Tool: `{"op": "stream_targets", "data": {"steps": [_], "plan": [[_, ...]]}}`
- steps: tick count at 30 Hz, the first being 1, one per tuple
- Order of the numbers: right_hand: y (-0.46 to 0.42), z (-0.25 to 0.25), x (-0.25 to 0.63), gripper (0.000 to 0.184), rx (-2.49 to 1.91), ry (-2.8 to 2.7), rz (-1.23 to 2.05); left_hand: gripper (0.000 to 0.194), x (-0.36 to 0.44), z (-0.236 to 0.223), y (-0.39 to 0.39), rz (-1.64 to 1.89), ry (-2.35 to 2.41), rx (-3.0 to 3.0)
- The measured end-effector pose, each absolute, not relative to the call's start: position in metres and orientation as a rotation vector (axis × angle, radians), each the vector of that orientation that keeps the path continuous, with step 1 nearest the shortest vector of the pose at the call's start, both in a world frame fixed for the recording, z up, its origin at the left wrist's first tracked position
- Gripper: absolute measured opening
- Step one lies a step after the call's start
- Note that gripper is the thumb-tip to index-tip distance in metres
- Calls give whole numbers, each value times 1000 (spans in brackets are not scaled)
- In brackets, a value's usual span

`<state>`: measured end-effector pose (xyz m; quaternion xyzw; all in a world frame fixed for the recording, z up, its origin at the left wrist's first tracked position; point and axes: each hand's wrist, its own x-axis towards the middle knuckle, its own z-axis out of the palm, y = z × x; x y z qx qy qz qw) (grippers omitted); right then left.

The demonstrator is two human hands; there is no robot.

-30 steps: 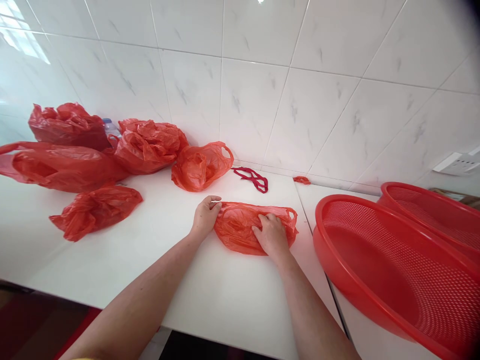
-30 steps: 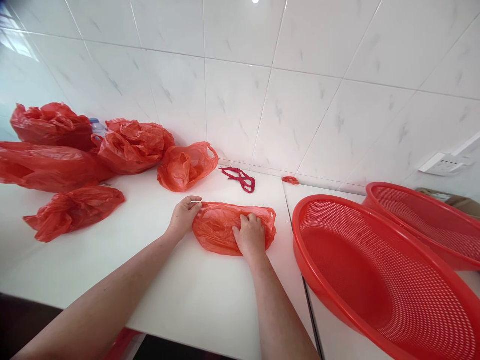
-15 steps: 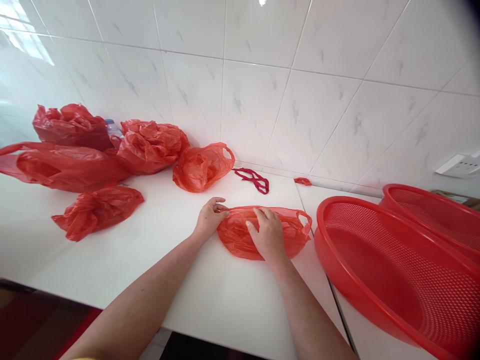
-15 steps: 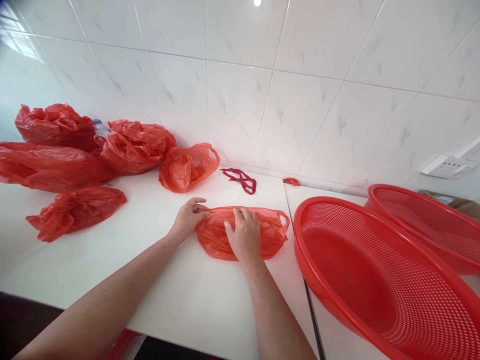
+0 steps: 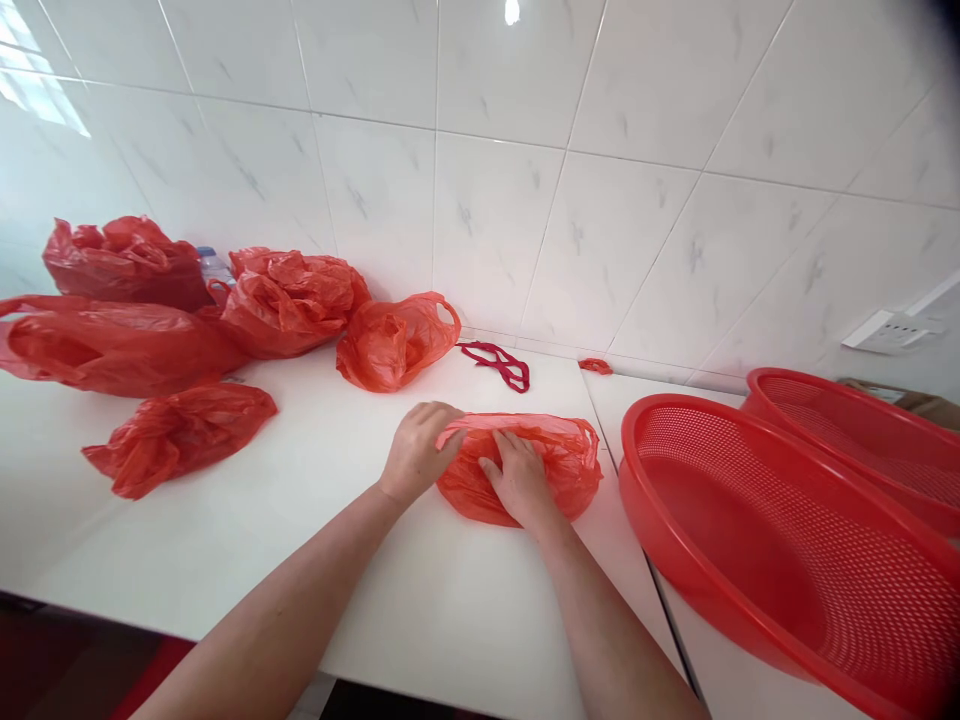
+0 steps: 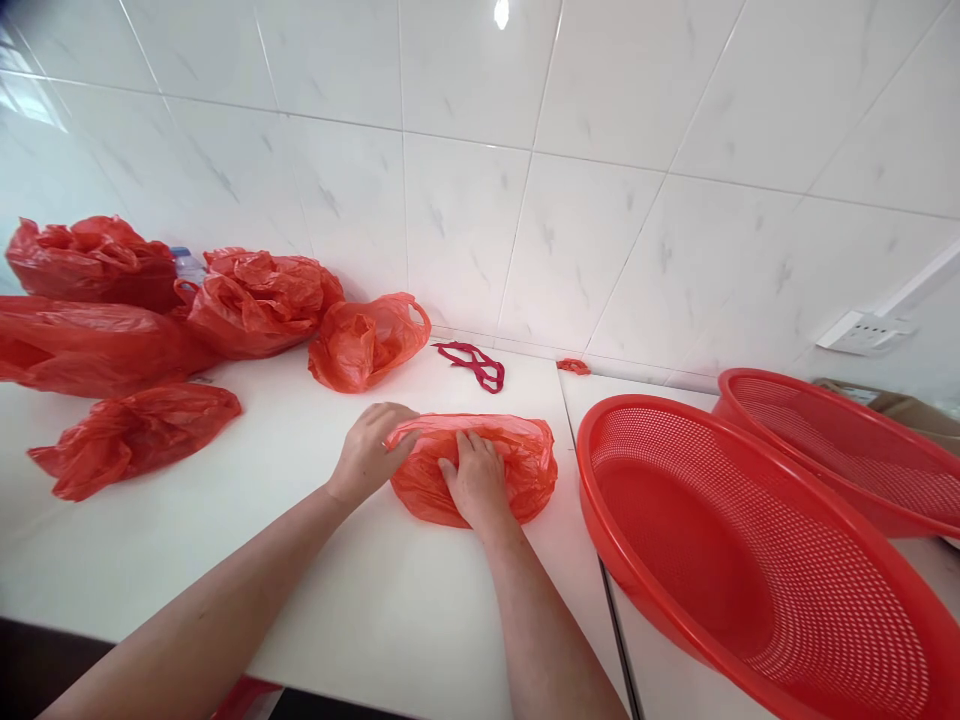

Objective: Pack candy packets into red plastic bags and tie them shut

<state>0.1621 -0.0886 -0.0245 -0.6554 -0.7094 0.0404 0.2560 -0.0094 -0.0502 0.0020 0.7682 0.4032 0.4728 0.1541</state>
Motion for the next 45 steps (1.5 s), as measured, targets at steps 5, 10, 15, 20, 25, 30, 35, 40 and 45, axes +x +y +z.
{"op": "stream_targets", "data": {"steps": [5,10,15,20,25,30,35,40,45], "plan": [[-89,-12,178,37,-1715,-1719,-55,11,0,6,-71,833,734,2604],[-86,-14,199,41,-1915,-1763,-59,18,-5,-2,-66,724,731,2544],[-78,-26,207,49,-1970,-1820,70,29,-10,2,-64,706,808,2571],[-81,-12,194,39,-1765,-1734,-122,35,-11,5,-62,815,876,2585],[-117,19,171,32,-1593,-1707,-281,29,-15,3,-57,867,938,2598],[-181,37,175,28,-1488,-1697,-393,28,-15,-2,-49,803,877,2657],[-249,42,221,30,-1541,-1592,-607,30,-15,-6,-45,745,890,2679],[-288,33,271,29,-1878,-1581,-746,32,-14,-26,-29,714,997,2675],[-312,21,299,31,-2138,-1689,-673,33,-14,-38,-18,599,1133,2641]]}}
